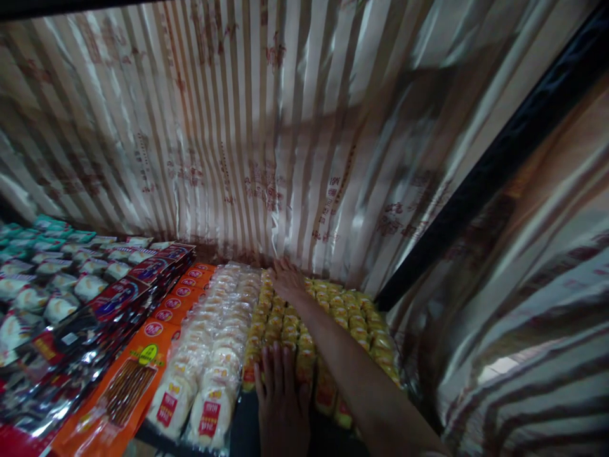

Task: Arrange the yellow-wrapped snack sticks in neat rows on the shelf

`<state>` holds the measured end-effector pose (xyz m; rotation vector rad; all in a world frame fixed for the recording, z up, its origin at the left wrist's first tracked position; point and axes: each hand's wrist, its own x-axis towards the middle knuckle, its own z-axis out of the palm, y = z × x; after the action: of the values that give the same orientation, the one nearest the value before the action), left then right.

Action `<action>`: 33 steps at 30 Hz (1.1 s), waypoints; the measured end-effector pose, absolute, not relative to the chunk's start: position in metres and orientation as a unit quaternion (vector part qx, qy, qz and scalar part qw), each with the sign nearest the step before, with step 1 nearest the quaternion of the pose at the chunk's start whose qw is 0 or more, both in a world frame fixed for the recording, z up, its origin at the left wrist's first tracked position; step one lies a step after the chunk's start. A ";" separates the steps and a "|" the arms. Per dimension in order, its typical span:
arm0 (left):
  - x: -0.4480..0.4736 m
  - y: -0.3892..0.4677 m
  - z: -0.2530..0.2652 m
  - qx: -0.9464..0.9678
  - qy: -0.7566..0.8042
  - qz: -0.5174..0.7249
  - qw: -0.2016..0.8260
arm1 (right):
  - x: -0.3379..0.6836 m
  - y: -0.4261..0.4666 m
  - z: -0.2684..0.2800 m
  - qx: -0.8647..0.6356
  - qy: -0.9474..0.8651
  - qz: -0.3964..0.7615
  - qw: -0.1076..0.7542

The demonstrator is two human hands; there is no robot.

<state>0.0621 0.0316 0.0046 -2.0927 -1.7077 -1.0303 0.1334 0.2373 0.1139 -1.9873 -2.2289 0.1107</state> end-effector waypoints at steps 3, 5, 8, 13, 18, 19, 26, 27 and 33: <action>0.062 0.030 0.008 -0.721 -0.589 -0.345 0.119 | 0.144 0.237 0.111 -0.686 -0.723 0.041 0.070; 0.061 0.029 0.010 -0.722 -0.589 -0.345 0.117 | 0.144 0.234 0.107 -0.679 -0.731 0.050 0.059; 0.061 0.028 0.012 -0.723 -0.591 -0.340 0.113 | 0.140 0.228 0.105 -0.667 -0.741 0.058 0.050; 0.061 0.027 0.015 -0.725 -0.590 -0.341 0.101 | 0.153 0.224 0.117 -0.702 -0.707 0.051 0.068; 0.061 0.026 0.014 -0.726 -0.589 -0.345 0.089 | 0.180 0.216 0.111 -0.744 -0.663 0.067 0.058; 0.061 0.026 0.014 -0.727 -0.591 -0.341 0.084 | 0.182 0.214 0.109 -0.740 -0.666 0.075 0.054; 0.060 0.027 0.011 -0.730 -0.591 -0.333 0.083 | 0.186 0.197 0.110 -0.769 -0.631 0.056 0.087; 0.059 0.027 0.010 -0.731 -0.590 -0.331 0.084 | 0.189 0.193 0.110 -0.783 -0.613 0.052 0.091; 0.059 0.027 0.007 -0.734 -0.585 -0.328 0.102 | 0.190 0.175 0.093 -0.792 -0.602 0.072 0.068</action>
<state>0.0589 0.0272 0.0075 -2.1676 -1.7281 -0.9689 0.1900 0.1747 0.0925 -2.3854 -1.8139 0.2182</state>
